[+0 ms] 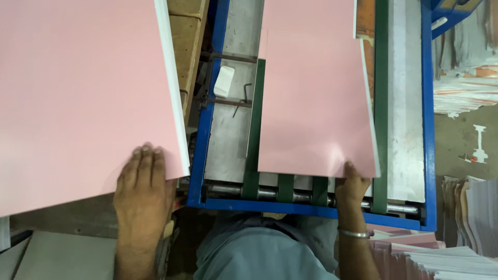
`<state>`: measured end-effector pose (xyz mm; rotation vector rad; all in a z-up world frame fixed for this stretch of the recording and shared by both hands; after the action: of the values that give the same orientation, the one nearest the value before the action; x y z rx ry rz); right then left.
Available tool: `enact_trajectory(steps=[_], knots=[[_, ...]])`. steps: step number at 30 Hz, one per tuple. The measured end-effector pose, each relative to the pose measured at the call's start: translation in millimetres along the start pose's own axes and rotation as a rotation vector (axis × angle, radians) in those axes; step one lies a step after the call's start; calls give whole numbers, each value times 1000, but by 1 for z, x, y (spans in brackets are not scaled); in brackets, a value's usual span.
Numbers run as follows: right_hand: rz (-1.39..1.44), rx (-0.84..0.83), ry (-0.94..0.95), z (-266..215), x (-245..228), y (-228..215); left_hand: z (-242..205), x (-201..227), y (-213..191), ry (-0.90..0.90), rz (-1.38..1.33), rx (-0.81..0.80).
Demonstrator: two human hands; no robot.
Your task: The person repeatedly picks up pink paper sheets from a stack and feeds them one by one into a blue paper-processing machine. The sheets are placed onto the machine's rollers and pushed through, then collected on the other side.
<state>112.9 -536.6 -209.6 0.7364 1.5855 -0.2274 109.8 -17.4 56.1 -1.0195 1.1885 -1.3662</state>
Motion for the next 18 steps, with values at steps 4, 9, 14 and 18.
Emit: enact_trajectory(steps=[4,9,14,18], knots=[[19,115,60,-40,39,-37,-10,9,1,24,40,93],[31,114,51,-65,55,-39,-19,11,-3,42,62,125],[38,60,-13,-38,43,-7,-22,7,-3,44,9,227],[79,17,-42,-4,41,22,-24,4,4,58,7,249]])
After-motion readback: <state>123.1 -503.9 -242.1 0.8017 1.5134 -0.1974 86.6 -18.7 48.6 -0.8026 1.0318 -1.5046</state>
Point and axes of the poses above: each hand's wrist, its own z-axis towards the middle knuckle, its own y-axis out of the palm, x = y × z, the point moved 10 cm from there along z, towards the middle knuckle, and after that the axes turned 8 degrees about -x, right-handed, at the moved point
